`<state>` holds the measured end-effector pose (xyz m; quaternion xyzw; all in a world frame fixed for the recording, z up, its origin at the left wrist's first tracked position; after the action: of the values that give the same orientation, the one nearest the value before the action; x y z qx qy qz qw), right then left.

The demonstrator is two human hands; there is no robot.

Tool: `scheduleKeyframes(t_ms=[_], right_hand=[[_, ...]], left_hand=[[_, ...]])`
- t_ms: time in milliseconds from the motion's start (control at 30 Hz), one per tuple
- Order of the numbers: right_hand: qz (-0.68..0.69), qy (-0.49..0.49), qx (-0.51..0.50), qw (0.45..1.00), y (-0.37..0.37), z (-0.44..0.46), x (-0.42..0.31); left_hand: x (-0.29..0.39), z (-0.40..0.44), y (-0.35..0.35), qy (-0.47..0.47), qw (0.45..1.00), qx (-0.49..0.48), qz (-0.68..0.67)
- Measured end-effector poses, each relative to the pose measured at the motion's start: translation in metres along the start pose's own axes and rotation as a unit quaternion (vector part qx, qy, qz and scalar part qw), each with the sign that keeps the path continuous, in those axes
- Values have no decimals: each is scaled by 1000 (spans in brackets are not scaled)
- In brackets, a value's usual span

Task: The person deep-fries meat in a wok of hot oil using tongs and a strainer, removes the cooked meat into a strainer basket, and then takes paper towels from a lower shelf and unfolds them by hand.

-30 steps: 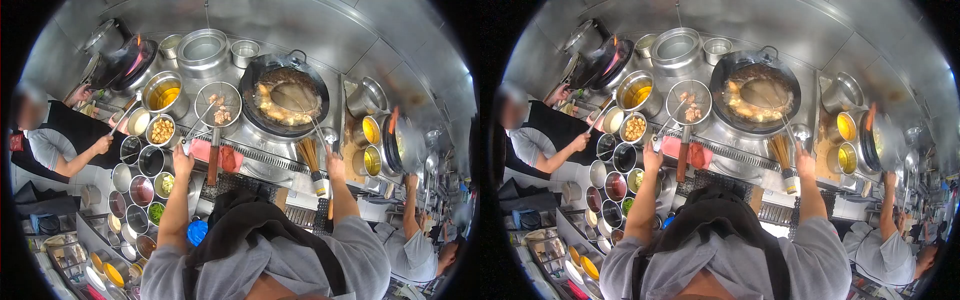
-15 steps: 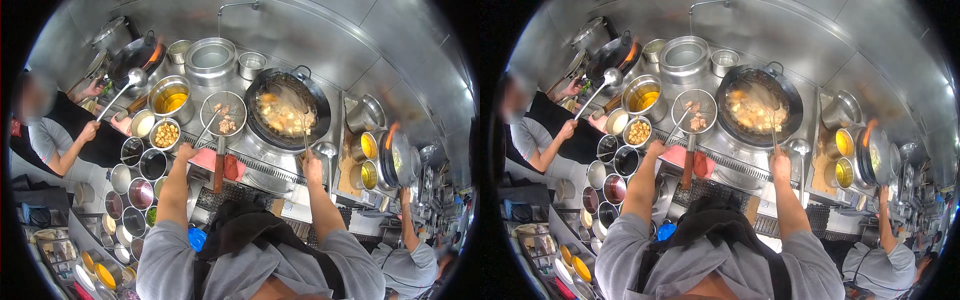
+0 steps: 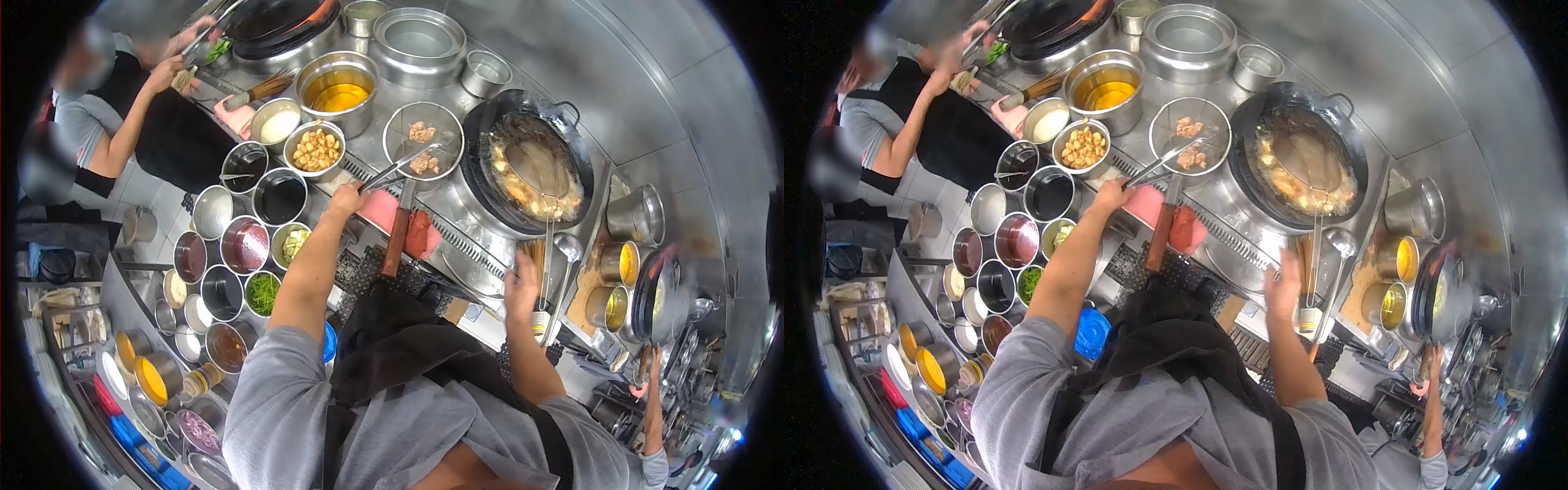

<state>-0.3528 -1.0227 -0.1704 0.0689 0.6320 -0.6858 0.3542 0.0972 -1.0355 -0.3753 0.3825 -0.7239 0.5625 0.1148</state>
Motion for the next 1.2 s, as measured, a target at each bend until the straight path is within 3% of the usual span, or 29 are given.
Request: scheduleKeyframes(t_ms=[100,133,233,267,367,467,533,600,633,667,700,767,833,933,967,1000,1033,1067,1100,1167,1200], right_hand=[[64,-55,-94,992,57,-24,-40],[124,-29,-162,978,80,-35,-44],[123,-85,-274,950,108,-50,-79],[126,-87,-275,949,111,-50,-81],[160,-74,-318,932,121,-43,-95],[187,-45,-334,923,115,-20,-126],[239,-51,-325,914,119,-4,-149],[289,-62,-315,902,131,9,-173],[426,40,-291,856,146,16,-171],[548,140,-263,782,159,19,-166],[553,130,-261,780,157,26,-169],[652,215,-201,699,148,39,-164],[611,236,-149,741,120,40,-142],[525,163,-119,827,99,51,-85],[486,147,-135,851,81,50,-75],[444,130,-157,873,76,47,-51],[398,114,-180,892,73,42,-24],[363,101,-202,904,60,32,-9],[327,93,-222,914,39,18,0],[326,152,-290,887,14,-11,26],[315,147,-304,887,5,-20,41]], left_hand=[[3,-18,-32,16,999,39,-26],[12,-33,-51,44,993,62,-85],[6,-55,-81,44,993,65,-88],[14,-72,-99,93,985,139,-40],[31,-131,-136,121,967,223,-29],[43,-195,-151,97,954,280,-36],[42,-231,-139,21,957,289,-32],[58,-253,-111,-11,954,259,-151],[71,-258,-93,-21,946,245,-211],[109,-267,-92,38,943,282,-175],[135,-264,-80,80,944,238,-215],[177,-257,-60,136,953,179,-205],[208,-248,-49,180,970,2,-162],[184,-219,-25,237,956,-21,-170],[159,-203,-21,142,985,-30,-89],[96,-169,14,47,997,54,-26],[70,-160,31,-35,998,6,-57],[44,-152,72,-113,944,-102,-292],[38,-151,119,-169,819,-209,-507],[47,-135,143,-129,715,-240,-644],[55,-132,139,-132,725,-224,-637]])
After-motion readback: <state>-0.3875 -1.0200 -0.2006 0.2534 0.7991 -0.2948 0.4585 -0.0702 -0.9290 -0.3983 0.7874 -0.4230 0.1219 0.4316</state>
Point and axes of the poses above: each hand's wrist, its own z-axis towards the middle knuckle, its own y-axis out of the palm, x = y × z, the point moved 9 cm from there along z, towards the middle knuckle, and after that the axes turned 7 degrees about -x, right-handed, at the moved point
